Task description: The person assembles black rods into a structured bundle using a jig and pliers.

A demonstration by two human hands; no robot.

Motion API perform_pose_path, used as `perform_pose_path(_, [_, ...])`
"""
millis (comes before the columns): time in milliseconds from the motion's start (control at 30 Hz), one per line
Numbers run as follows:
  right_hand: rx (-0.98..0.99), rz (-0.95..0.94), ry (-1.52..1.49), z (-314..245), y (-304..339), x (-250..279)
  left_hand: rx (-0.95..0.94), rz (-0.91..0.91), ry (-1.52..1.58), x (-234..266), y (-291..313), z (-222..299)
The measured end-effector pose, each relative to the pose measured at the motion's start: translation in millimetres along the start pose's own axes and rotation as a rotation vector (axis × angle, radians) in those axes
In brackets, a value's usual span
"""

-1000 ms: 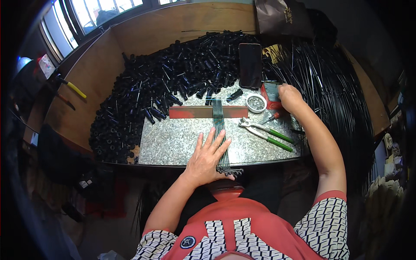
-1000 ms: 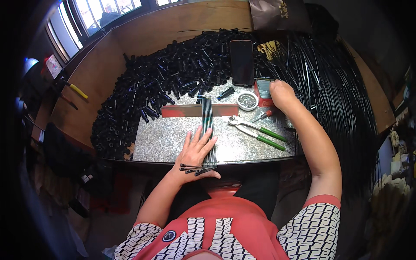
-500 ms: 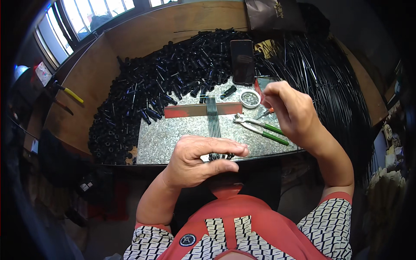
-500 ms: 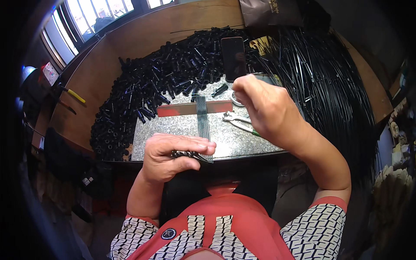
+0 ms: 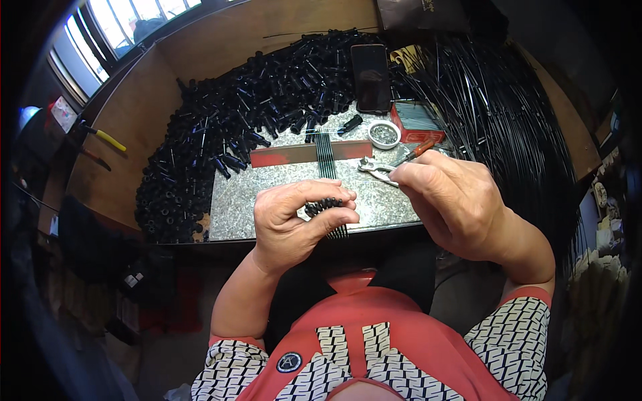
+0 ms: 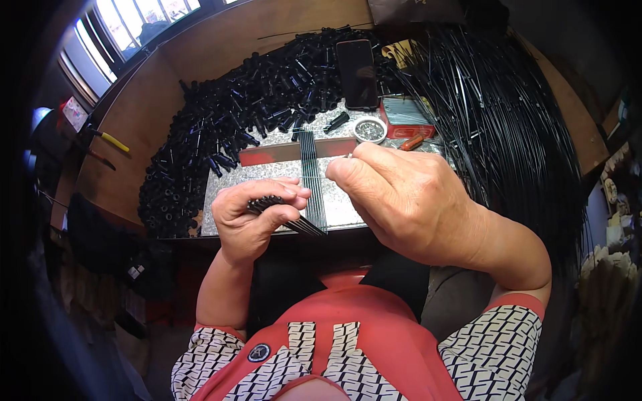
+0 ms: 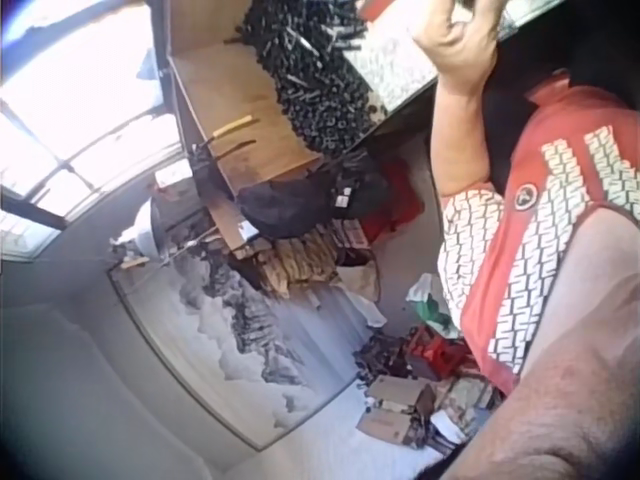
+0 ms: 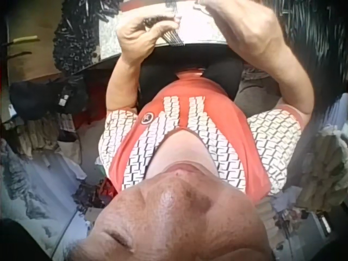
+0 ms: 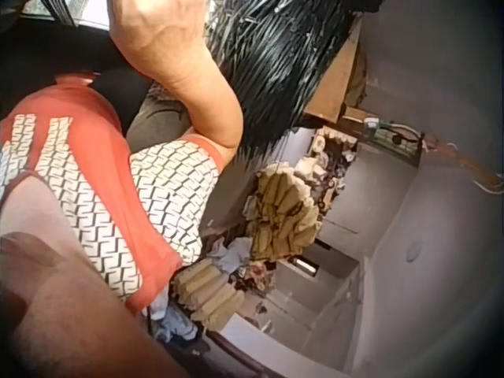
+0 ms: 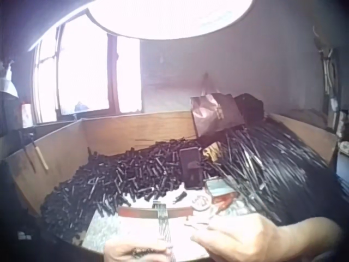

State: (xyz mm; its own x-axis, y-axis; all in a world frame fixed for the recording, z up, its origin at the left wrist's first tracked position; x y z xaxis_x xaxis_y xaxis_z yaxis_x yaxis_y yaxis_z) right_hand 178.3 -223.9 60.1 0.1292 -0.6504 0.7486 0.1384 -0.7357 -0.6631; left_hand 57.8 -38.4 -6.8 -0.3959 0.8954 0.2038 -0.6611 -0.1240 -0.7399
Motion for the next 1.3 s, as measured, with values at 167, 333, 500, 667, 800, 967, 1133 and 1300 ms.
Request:
perform_pose_path(167, [-0.004,-0.036,0.036,-3.9,-1.6,2.2,0.016,0.005,-0.011,-2.2,2.2,1.4])
perform_pose_path(333, [0.005,-0.059,0.041,-5.3,-1.2,4.3,0.043,-0.032,-0.021,-2.7,1.1,5.6])
perform_pose_path(500, [-0.009,-0.081,0.014,-6.8,1.8,6.1,-0.023,-0.082,-0.051,-3.6,-3.1,3.5])
perform_pose_path(667, [0.015,-0.061,0.024,-4.0,3.7,3.9,0.011,-0.054,-0.080,-3.9,-2.3,2.9])
perform_pose_path(800, [0.007,-0.073,0.012,-4.0,2.4,3.3,0.052,-0.046,-0.071,-4.1,-2.7,3.1])
perform_pose_path(967, [0.019,-0.070,0.023,-2.2,3.6,2.7,-0.015,-0.075,-0.113,-3.9,-4.7,2.0])
perform_pose_path(1133, [-0.004,-0.059,0.039,-2.1,4.7,5.6,-0.010,-0.078,-0.120,-2.2,-4.0,0.7])
perform_pose_path(1300, [0.010,-0.019,0.038,-3.6,4.8,2.7,-0.034,-0.089,-0.133,-3.9,-4.5,0.5])
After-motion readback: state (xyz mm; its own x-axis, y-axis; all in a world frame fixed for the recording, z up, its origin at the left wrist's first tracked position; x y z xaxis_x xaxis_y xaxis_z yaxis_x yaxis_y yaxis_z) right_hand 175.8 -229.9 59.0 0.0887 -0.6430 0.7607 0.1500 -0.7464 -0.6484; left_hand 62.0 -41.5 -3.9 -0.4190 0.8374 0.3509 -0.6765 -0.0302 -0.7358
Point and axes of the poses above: each hand's wrist, its own y-axis away from the middle knuckle, its own x-axis out of the back of the hand, z = x × y, the point moved 1 cm from there along -y, towards the middle knuckle, and after that the axes turned 1 degree about -z, right-handed, at the moved point
